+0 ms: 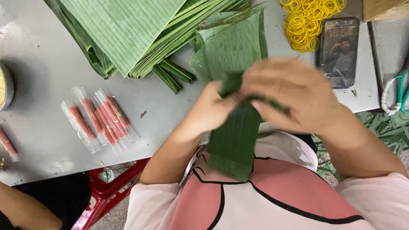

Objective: The person wraps individual plastic-covered sausages in banana leaves, folding the leaves around the sausages and securing them with rubber bands.

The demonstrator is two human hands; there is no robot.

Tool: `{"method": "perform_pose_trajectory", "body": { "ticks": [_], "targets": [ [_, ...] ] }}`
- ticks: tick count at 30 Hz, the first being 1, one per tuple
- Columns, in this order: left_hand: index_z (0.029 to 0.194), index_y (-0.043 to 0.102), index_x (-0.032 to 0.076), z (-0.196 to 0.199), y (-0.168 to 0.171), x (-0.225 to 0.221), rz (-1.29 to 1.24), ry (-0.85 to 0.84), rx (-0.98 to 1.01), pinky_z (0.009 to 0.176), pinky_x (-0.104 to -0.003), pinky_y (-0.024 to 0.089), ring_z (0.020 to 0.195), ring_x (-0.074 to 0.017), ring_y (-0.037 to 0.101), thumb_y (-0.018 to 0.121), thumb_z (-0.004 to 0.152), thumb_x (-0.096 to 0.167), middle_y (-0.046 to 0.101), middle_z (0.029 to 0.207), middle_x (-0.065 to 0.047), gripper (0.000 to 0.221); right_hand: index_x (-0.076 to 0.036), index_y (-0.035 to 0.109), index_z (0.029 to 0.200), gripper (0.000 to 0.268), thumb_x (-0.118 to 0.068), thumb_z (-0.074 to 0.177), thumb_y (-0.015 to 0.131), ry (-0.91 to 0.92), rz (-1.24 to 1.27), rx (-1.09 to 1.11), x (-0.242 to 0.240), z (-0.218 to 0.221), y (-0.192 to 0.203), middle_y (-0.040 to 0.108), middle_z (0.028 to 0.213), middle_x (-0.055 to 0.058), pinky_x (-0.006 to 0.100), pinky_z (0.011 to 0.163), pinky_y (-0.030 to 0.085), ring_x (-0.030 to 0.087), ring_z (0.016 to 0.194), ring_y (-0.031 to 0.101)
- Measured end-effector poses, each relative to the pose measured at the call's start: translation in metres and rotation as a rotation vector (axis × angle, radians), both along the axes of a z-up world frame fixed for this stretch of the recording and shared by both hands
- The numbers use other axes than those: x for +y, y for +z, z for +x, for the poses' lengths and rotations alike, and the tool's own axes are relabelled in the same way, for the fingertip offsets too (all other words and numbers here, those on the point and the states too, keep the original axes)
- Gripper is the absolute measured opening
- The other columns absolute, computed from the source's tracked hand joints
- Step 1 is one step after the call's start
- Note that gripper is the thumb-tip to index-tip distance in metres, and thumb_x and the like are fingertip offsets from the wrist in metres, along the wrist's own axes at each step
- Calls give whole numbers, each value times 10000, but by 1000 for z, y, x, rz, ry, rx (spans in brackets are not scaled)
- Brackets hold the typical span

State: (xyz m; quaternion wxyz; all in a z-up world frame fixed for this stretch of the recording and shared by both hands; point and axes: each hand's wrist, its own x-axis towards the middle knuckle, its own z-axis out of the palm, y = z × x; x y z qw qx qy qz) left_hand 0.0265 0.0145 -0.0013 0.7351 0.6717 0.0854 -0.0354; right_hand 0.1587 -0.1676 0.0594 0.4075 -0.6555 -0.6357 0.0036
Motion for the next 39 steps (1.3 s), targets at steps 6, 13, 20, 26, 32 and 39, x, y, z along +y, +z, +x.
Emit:
{"method": "perform_pose_trajectory", "body": {
  "ticks": [6, 13, 20, 26, 32, 39],
  "targets": [
    [1075, 730, 45, -5, 45, -6, 545, -237, -43, 659, -422, 535, 751, -370, 674, 685, 984, 277, 699, 839, -205, 253, -108, 703, 758, 330, -374, 801, 893, -281, -127, -232, -5, 10, -24, 548, 639, 88, 428, 575, 437, 281, 605, 566],
    [909, 723, 59, -35, 43, 14, 710, -249, 10, 584, -464, 495, 634, -365, 652, 649, 986, 321, 654, 693, -170, 284, -56, 783, 1118, 241, -155, 900, 754, -144, -372, 857, -16, 3, -31, 726, 823, 44, 261, 646, 503, 98, 734, 613],
    [664, 459, 18, -94, 25, 48, 594, 178, -372, 534, -385, 329, 554, -240, 435, 576, 1063, 184, 437, 624, -95, 448, 23, 719, 1141, 76, -33, 1098, 689, -225, -15, 1099, -21, 4, -47, 737, 1045, 87, 304, 886, 552, 162, 932, 674],
    [547, 403, 73, -144, 10, 60, 182, 262, -512, 481, -351, 233, 476, -122, 367, 651, 960, 117, 417, 526, 5, 484, 3, 604, 1354, 156, -41, 1205, 602, -228, 596, 1511, -21, 24, -70, 664, 1239, 104, 386, 1039, 560, 232, 1136, 664],
    [628, 616, 85, -206, 21, 91, 756, -140, 538, 515, -389, 425, 497, -246, 553, 747, 836, 283, 574, 544, -83, 315, -45, 561, 1387, 190, -80, 1208, 614, -496, 682, 890, -25, 31, -91, 666, 1314, 145, 464, 1060, 586, 280, 1169, 656],
    [1053, 815, 239, -259, 42, 153, 1476, 251, 1185, 717, -445, 569, 835, -320, 740, 640, 977, 541, 769, 914, -80, 357, -102, 697, 1270, 574, -100, 700, 764, -92, -282, -113, 6, -29, -81, 697, 1267, 64, 369, 959, 563, 270, 1184, 673]
  ]
}}
